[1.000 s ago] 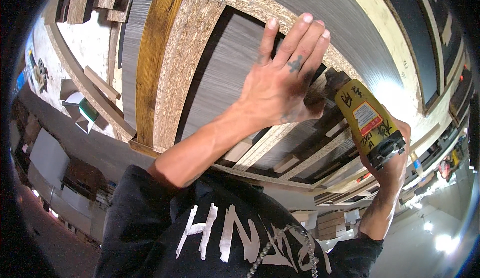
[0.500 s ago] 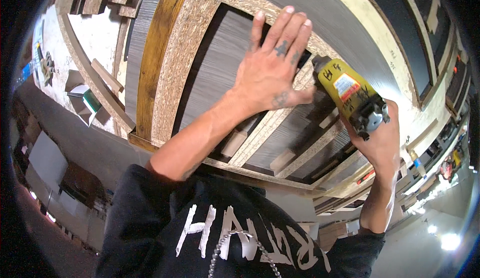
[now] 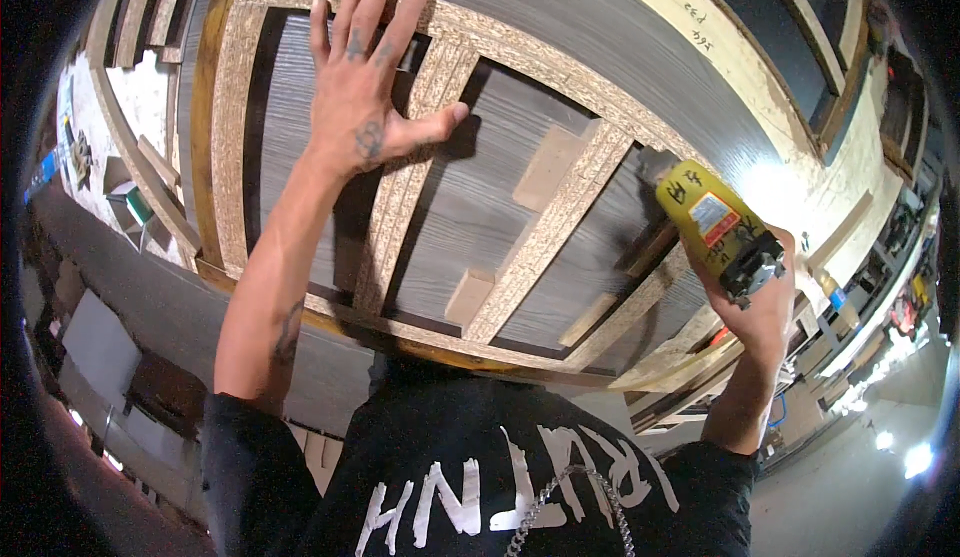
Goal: Assembling a wooden furniture frame by aligning components and securing them with a pneumatic staple gun.
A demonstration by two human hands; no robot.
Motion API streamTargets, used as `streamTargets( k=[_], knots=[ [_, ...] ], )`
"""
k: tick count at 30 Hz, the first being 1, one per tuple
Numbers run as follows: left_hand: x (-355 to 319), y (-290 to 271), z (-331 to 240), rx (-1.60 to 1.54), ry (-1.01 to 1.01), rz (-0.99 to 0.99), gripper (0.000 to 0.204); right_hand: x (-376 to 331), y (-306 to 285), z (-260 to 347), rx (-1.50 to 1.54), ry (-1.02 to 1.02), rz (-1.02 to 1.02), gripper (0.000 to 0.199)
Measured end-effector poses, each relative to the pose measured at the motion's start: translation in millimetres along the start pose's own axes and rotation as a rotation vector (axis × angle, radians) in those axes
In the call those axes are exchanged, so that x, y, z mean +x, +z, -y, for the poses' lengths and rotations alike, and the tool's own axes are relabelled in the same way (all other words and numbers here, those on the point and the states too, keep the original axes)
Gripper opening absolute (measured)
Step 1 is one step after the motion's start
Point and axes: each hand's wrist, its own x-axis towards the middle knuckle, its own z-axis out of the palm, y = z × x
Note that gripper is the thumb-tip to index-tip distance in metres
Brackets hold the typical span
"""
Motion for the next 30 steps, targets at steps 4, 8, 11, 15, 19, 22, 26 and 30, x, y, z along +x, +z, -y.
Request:
streamTargets(
  k=[4,8,11,15,19,22,26,30],
  knots=[
    [8.1,-11.0,-13.5,-0.039,-0.079,0.080,0.091,6.0,8.2,-4.5,-0.038,-0.209,-0.129,0.047],
    [3.9,-6.0,-7.6,-0.017,-0.118,0.153,0.109,12.2,6.8,-4.4,-0.103,-0.212,-0.085,0.045],
    [5.6,-6.6,-9.1,-0.024,-0.110,0.133,0.104,14.3,5.0,-3.6,-0.100,-0.158,-0.053,0.045],
    [6.3,-7.3,-8.6,-0.020,-0.109,0.137,0.104,15.3,4.7,-2.4,-0.069,-0.054,-0.035,0.043],
    [8.1,-11.5,-14.1,-0.008,-0.140,0.178,0.104,13.3,6.7,-3.1,-0.106,-0.115,-0.027,0.039],
    [5.3,-8.8,-10.8,0.003,-0.145,0.183,0.104,12.3,7.8,-3.9,-0.366,-0.306,-0.209,0.034],
    [5.4,-7.8,-7.0,-0.019,-0.117,0.126,0.104,16.6,3.9,11.5,-0.099,-0.101,-0.061,0.030],
    [5.2,-6.7,-6.7,-0.027,-0.104,0.121,0.104,20.3,7.1,4.9,-0.065,-0.135,-0.083,0.034]
  ],
)
